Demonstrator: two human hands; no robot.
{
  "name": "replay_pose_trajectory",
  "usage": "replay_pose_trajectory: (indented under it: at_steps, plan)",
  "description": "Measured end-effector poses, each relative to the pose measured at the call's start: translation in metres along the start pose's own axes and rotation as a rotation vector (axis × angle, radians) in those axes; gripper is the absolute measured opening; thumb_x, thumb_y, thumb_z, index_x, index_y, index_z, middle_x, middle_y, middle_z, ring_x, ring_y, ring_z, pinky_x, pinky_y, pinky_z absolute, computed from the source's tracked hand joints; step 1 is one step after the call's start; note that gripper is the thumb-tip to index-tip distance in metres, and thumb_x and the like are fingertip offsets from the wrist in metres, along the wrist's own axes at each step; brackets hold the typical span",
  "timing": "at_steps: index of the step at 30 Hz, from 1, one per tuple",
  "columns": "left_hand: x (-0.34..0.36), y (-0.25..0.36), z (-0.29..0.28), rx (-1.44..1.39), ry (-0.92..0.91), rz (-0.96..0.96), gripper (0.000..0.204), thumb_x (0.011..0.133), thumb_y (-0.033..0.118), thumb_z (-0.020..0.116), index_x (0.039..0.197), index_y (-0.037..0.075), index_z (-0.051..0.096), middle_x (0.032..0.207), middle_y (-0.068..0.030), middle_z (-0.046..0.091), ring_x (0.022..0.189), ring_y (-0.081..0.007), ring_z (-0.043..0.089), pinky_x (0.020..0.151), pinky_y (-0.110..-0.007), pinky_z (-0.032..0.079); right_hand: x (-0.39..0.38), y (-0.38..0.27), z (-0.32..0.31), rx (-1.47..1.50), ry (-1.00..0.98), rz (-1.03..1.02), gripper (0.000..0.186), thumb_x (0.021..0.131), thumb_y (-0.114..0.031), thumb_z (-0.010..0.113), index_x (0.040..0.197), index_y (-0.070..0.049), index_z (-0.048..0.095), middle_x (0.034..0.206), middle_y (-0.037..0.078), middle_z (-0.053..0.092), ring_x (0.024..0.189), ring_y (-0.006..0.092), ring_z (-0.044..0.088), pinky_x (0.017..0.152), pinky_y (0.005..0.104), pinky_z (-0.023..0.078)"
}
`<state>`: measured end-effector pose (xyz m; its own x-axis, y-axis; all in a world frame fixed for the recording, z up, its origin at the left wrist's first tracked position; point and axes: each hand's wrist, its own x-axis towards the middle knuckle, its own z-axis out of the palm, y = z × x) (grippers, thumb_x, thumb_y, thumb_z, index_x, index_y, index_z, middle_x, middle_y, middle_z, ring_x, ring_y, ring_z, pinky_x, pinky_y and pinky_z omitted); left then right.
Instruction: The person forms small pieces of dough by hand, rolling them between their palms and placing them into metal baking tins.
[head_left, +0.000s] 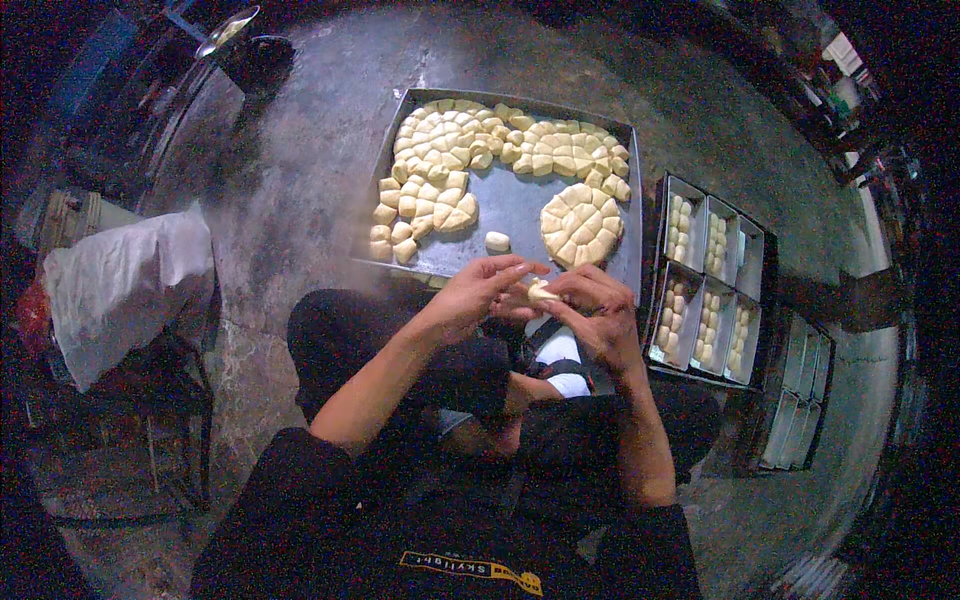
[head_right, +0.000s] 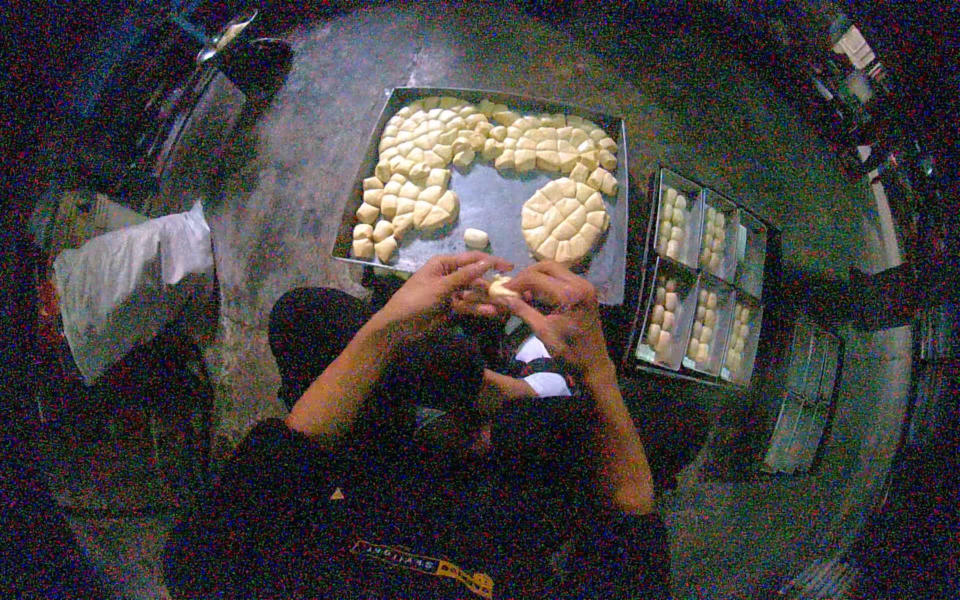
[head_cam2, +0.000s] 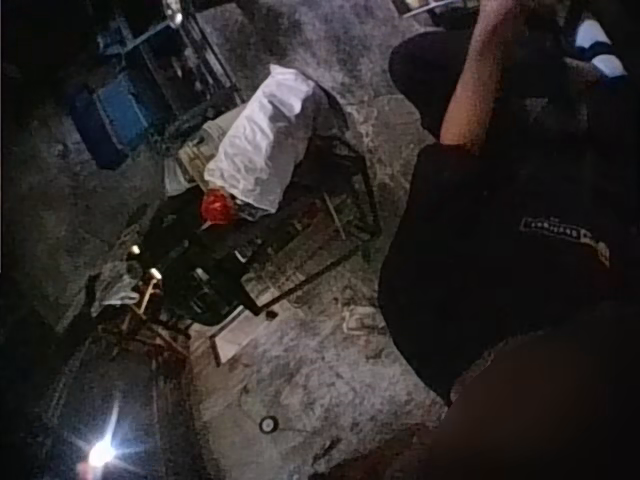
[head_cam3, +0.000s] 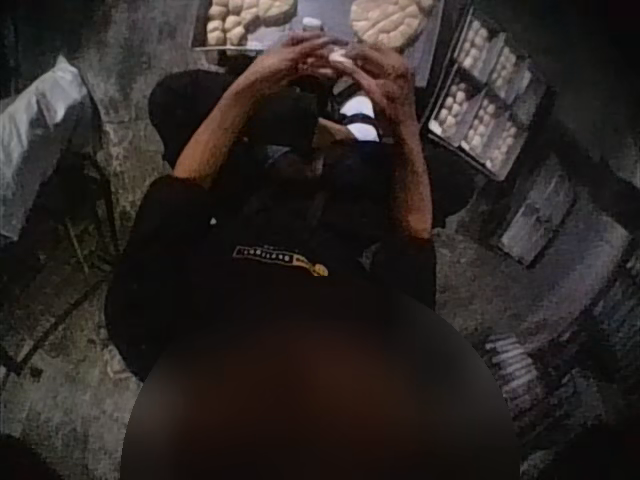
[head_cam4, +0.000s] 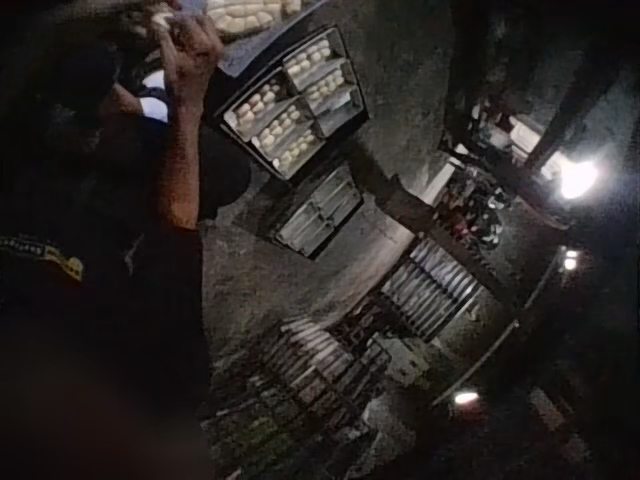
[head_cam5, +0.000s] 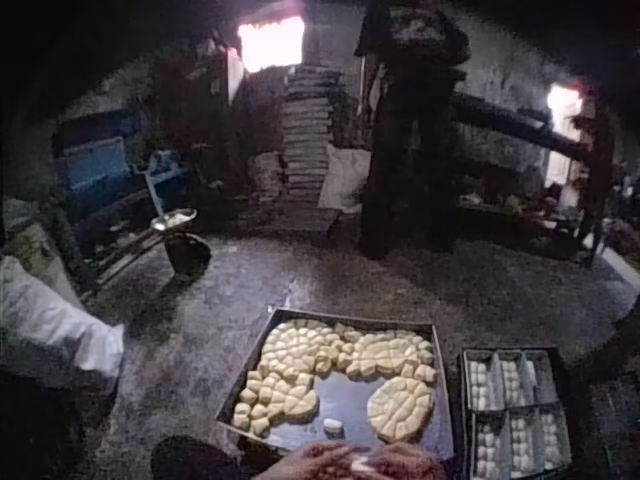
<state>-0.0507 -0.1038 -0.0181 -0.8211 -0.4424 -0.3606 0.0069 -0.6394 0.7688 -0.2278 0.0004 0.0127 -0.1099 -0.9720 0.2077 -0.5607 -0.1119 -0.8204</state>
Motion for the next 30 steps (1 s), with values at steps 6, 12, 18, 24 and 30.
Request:
replay_pose_trajectory:
  at_steps: [6,12,18,24,30]
  plan:
    - [-0.002,-0.009,-0.003,0.361,-0.143,0.239,0.039,0.087,0.018,0.069,0.12,-0.001,0.058,0.106,-0.0092,0.068,0.095,-0.0156,0.065,0.083,-0.03,0.054,-0.002,0.004,0.001,0.415,-0.167,0.316,0.019,0.078,-0.016,0.077,0.089,-0.003,0.068,0.083,0.01,0.066,0.078,0.0211,0.065,0.07,0.0327,0.051]
    - [0.008,-0.02,-0.005,0.334,0.012,0.206,0.026,0.084,0.011,0.071,0.105,-0.004,0.066,0.102,-0.0095,0.07,0.092,-0.0138,0.065,0.077,-0.026,0.053,0.008,-0.007,0.002,-0.162,-0.222,0.156,0.017,0.091,-0.019,0.061,0.097,-0.005,0.068,0.102,0.014,0.064,0.097,0.0281,0.062,0.083,0.0377,0.049]
    - [0.013,-0.003,-0.045,-0.19,0.211,0.161,0.027,0.086,0.009,0.069,0.109,-0.002,0.063,0.099,-0.0089,0.068,0.086,-0.0138,0.066,0.068,-0.024,0.055,0.035,-0.045,0.022,-0.51,-0.143,-0.444,0.033,0.086,-0.009,0.061,0.118,-0.003,0.06,0.128,0.014,0.057,0.12,0.0275,0.052,0.098,0.0388,0.041]
    - [0.024,-0.008,-0.061,0.249,0.451,0.504,0.033,0.096,0.024,0.055,0.117,-0.001,0.058,0.101,-0.0136,0.067,0.082,-0.018,0.066,0.065,-0.026,0.055,0.073,0.01,0.056,-0.424,-0.354,-0.207,0.034,0.085,-0.009,0.06,0.118,-0.002,0.061,0.117,0.017,0.063,0.108,0.033,0.061,0.089,0.0397,0.049]
    - [0.021,0.016,-0.082,0.66,0.7,0.335,0.058,0.098,0.038,0.047,0.14,0.0,0.031,0.103,-0.0234,0.065,0.078,-0.0326,0.068,0.069,-0.042,0.053,0.128,0.11,0.064,0.104,-0.465,0.251,0.036,0.086,-0.01,0.063,0.122,-0.01,0.063,0.111,0.012,0.066,0.088,0.0219,0.065,0.076,0.0335,0.053]
